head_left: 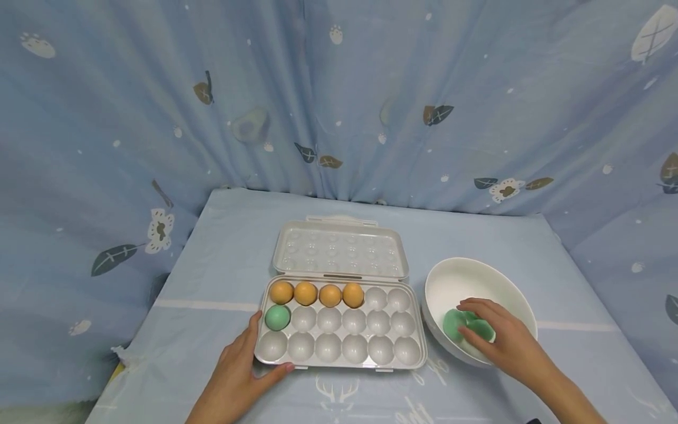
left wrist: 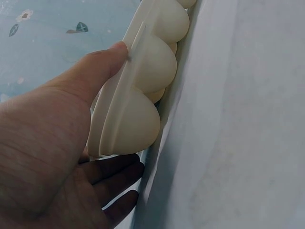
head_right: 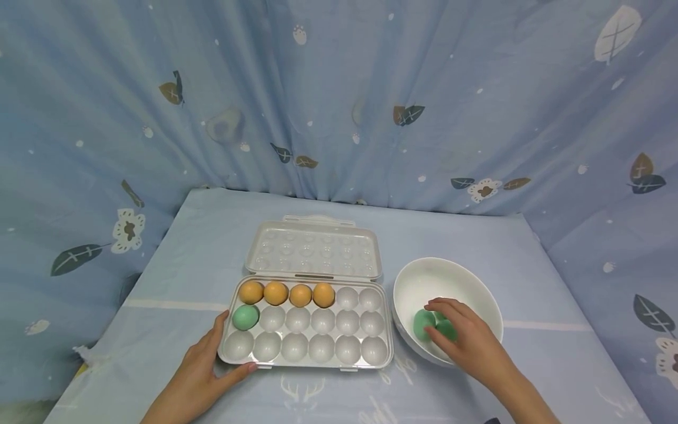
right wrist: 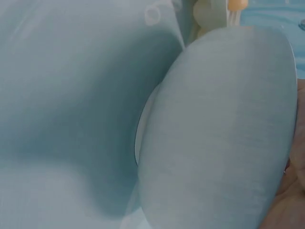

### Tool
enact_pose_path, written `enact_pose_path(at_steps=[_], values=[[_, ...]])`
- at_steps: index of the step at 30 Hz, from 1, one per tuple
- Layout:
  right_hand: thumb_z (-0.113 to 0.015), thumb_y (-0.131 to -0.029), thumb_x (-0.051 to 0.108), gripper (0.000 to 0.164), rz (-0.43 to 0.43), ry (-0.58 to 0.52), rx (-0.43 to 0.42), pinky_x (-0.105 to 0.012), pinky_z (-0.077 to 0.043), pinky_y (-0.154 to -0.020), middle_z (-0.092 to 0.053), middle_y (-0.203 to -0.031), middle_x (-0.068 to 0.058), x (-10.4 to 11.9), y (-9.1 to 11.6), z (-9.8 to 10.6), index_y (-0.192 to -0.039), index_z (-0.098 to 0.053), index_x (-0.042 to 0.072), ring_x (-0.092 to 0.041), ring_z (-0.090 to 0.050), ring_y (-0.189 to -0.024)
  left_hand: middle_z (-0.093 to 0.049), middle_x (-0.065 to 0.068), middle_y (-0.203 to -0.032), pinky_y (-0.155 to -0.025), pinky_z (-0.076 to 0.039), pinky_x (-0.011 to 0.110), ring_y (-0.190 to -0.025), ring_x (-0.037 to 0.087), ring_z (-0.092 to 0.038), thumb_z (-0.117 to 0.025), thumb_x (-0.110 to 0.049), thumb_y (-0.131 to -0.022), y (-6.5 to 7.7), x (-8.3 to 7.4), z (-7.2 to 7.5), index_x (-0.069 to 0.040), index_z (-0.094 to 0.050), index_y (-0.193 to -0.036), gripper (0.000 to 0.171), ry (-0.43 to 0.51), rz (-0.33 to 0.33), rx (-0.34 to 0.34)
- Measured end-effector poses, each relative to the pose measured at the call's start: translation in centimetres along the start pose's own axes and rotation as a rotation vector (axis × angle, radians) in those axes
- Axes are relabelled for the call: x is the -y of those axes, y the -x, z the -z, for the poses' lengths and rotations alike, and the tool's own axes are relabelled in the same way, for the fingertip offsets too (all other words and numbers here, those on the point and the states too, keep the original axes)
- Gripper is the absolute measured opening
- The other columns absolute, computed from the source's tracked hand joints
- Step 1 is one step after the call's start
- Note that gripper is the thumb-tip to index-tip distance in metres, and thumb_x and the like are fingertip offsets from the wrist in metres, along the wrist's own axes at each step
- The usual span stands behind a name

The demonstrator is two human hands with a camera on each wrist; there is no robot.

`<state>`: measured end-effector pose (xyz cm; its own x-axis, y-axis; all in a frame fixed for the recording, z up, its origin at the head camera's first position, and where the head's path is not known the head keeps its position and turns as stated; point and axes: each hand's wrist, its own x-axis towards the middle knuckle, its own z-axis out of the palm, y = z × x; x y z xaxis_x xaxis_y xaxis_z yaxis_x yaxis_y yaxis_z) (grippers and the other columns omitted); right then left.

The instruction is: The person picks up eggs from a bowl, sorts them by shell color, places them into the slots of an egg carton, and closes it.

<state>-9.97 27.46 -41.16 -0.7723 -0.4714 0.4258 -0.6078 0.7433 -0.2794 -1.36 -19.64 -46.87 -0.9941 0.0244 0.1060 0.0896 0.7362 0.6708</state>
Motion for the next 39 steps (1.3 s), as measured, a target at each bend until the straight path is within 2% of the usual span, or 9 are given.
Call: enact_pose_path(at_steps=[5, 11, 20, 26, 34, 39], values=[[-0.092, -0.071, 0.004, 0.053, -0.019, 0.017, 0.028, -0.006, -0.045, -0.086, -0.070, -0.120, 0.003, -0.8, 0.1, 0.4, -0.119, -0.070, 0.011, -0.016, -0.069, -0.093, -0.043, 0.026, -0.157, -0.106, -0.038, 0.069, -0.138, 0.046, -0.049, -0.078, -0.062, -0.084, 0.1, -0.1, 0.1, 0.002, -0.023, -0.161, 0.115, -0.021, 0.005, 0.004], [-0.092, -0.071, 0.003, 0.052, -0.028, 0.017, 0.075, -0.009, -0.051, -0.082, -0.071, -0.117, -0.002, -1.5, 0.2, 0.6, -0.118, -0.071, 0.009, -0.017, -0.072, -0.087, -0.040, 0.025, -0.159, -0.109, -0.035, 0.068, -0.142, 0.045, -0.045, -0.076, -0.064, -0.084, 0.1, -0.2, 0.2, 0.001, -0.021, -0.162, 0.116, -0.018, 0.022, 0.027], [-0.093, -0.070, 0.003, 0.052, -0.027, -0.031, 0.164, -0.023, -0.057, -0.073, -0.072, -0.110, 0.002, -1.9, 0.0, 0.5, -0.116, -0.071, 0.012, -0.007, -0.065, -0.085, -0.039, 0.028, -0.159, -0.109, -0.034, 0.069, -0.141, 0.048, -0.044, -0.078, -0.061, -0.085, 0.1, -0.5, 0.4, 0.002, -0.020, -0.162, 0.115, -0.014, 0.025, 0.030], [-0.094, -0.070, 0.005, 0.051, -0.041, -0.017, 0.196, -0.029, -0.059, -0.075, -0.073, -0.111, 0.002, -1.8, -0.1, 0.5, -0.115, -0.071, 0.011, -0.011, -0.067, -0.090, -0.038, 0.027, -0.160, -0.109, -0.034, 0.070, -0.142, 0.048, -0.044, -0.078, -0.061, -0.085, -0.1, -0.4, 0.3, 0.001, -0.020, -0.162, 0.114, -0.014, 0.034, 0.037], [-0.093, -0.074, 0.014, 0.053, -0.160, -0.002, 0.304, -0.034, -0.060, -0.080, -0.073, -0.114, 0.000, -1.4, -0.3, 0.8, -0.122, -0.070, 0.008, -0.015, -0.069, -0.095, -0.035, 0.026, -0.162, -0.111, -0.033, 0.070, -0.143, 0.050, -0.041, -0.076, -0.064, -0.085, -0.2, -0.3, 0.2, 0.002, -0.019, -0.162, 0.117, -0.014, 0.052, 0.051], [-0.091, -0.079, 0.019, 0.052, -0.191, -0.021, 0.358, -0.037, -0.059, -0.084, -0.072, -0.117, 0.002, -1.0, -1.0, 0.5, -0.125, -0.069, 0.012, -0.018, -0.070, -0.099, -0.034, 0.027, -0.162, -0.111, -0.032, 0.070, -0.143, 0.051, -0.040, -0.076, -0.064, -0.085, -0.1, -0.3, 0.4, 0.002, -0.018, -0.162, 0.117, -0.015, 0.059, 0.061]])
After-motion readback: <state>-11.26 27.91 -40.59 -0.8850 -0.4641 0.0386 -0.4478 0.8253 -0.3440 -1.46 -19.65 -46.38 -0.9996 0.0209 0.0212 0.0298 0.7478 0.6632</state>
